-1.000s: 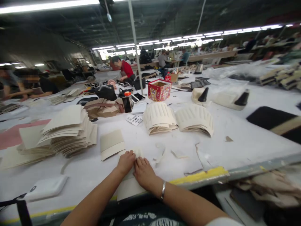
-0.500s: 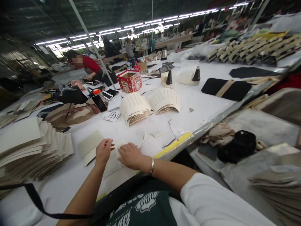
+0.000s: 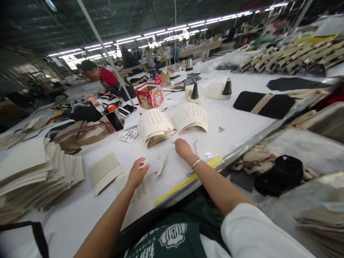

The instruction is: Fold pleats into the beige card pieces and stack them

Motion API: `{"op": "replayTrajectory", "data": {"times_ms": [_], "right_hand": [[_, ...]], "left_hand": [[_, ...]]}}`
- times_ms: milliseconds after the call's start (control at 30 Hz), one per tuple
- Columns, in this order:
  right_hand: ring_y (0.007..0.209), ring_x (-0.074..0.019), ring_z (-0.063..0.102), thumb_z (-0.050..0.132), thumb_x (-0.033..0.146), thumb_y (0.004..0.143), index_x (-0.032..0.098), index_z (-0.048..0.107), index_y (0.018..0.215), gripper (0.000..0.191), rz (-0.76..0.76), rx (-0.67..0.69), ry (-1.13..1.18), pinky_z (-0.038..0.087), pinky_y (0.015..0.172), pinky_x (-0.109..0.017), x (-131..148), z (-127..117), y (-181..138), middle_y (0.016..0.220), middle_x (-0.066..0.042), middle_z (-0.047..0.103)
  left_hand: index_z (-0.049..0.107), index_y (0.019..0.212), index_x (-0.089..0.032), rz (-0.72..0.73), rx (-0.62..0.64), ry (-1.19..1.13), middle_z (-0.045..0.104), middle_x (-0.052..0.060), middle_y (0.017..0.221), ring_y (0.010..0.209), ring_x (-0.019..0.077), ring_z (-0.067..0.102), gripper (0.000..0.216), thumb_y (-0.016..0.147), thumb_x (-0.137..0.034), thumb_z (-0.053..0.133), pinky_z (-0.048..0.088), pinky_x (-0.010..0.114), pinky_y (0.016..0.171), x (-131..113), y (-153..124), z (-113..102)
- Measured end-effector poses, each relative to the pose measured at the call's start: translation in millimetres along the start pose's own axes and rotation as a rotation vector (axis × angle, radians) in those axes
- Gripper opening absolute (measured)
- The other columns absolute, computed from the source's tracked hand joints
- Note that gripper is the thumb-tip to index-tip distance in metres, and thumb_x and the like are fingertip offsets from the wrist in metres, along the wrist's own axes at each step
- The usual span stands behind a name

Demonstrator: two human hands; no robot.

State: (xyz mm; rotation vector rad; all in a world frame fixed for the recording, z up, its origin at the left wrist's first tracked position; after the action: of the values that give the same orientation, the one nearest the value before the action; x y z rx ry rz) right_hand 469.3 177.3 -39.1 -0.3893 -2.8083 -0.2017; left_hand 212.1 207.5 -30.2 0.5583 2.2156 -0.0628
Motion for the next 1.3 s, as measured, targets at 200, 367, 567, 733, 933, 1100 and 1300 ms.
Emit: {"op": "replayTrajectory", "data": {"times_ms": [200,367,567,733,933,1100,1300], "right_hand": [[0.105,-0.0218,0.053,0.034,0.033,0.091,0.012,0.055,0.117,0.040,-0.099,0.115,0.088,0.037,0.089,-0.030,55.5,27.4,23.8,0.113,-0.013,0.060],[0.117,-0.0276,0.043,0.046,0.046,0.083,0.021,0.055,0.117,0.043,-0.372,0.001,-0.016,0.029,0.096,-0.042,119.1,61.0,-47.3,0.126,-0.010,0.052],[0.094,-0.0203,0.053,0.045,0.029,0.086,0.021,0.061,0.095,0.020,-0.463,-0.144,-0.081,0.035,0.082,-0.033,117.6,56.0,-95.0,0.101,-0.007,0.061],[0.075,-0.0168,0.055,0.035,0.041,0.091,0.017,0.059,0.073,0.038,-0.412,-0.022,-0.164,0.034,0.068,-0.027,113.6,48.2,-84.0,0.075,-0.007,0.061],[0.078,-0.0168,0.060,0.030,0.054,0.089,0.019,0.058,0.092,0.045,0.042,0.126,0.033,0.035,0.061,-0.024,74.1,37.0,-40.7,0.085,-0.006,0.066],[0.093,-0.0215,0.059,0.040,0.056,0.084,0.016,0.049,0.113,0.050,0.317,0.114,0.100,0.039,0.069,-0.027,32.7,20.8,-28.9,0.101,-0.012,0.064],[0.094,-0.0245,0.058,0.049,0.049,0.081,0.013,0.049,0.110,0.046,0.115,0.253,0.049,0.041,0.071,-0.030,75.3,34.2,-20.5,0.102,-0.016,0.062]], "left_hand": [[0.057,0.102,-0.020,0.134,-0.057,0.166,0.060,0.007,0.109,0.103,0.0188,0.056,0.023,0.083,-0.029,0.048,0.049,0.036,0.086,7.5,-40.1,-31.7],[0.056,0.106,-0.021,0.214,-0.311,0.377,0.064,0.005,0.104,0.100,0.0185,0.058,0.024,0.086,-0.024,0.044,0.048,0.037,0.090,33.2,-100.4,-73.1],[0.055,0.107,-0.019,0.094,-0.465,0.446,0.063,0.008,0.105,0.100,0.0202,0.058,0.027,0.084,-0.028,0.045,0.049,0.039,0.088,74.6,-141.7,-90.9],[0.056,0.102,-0.019,0.018,-0.417,0.337,0.062,0.008,0.103,0.099,0.0210,0.057,0.025,0.083,-0.029,0.044,0.047,0.040,0.090,78.6,-133.7,-92.7],[0.055,0.100,-0.018,-0.032,-0.420,0.216,0.060,0.009,0.103,0.097,0.0219,0.056,0.028,0.081,-0.036,0.043,0.044,0.040,0.090,84.5,-128.5,-96.8],[0.056,0.097,-0.018,-0.031,-0.395,0.229,0.061,0.008,0.098,0.093,0.0218,0.058,0.029,0.079,-0.036,0.042,0.045,0.038,0.088,85.9,-123.7,-96.4],[0.056,0.097,-0.016,-0.025,-0.377,0.287,0.061,0.010,0.097,0.094,0.0228,0.057,0.031,0.080,-0.037,0.040,0.044,0.038,0.088,79.8,-122.5,-96.0]]}}
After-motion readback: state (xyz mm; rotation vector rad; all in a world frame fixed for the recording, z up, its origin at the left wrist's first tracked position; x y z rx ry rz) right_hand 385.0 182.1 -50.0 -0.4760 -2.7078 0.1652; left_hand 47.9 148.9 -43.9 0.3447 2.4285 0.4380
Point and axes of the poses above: each hand's wrist, its own y-axis towards the middle knuckle, its own z-axis out of the palm, x = y × z, the point moved 7 cm from there along y, towards the middle knuckle
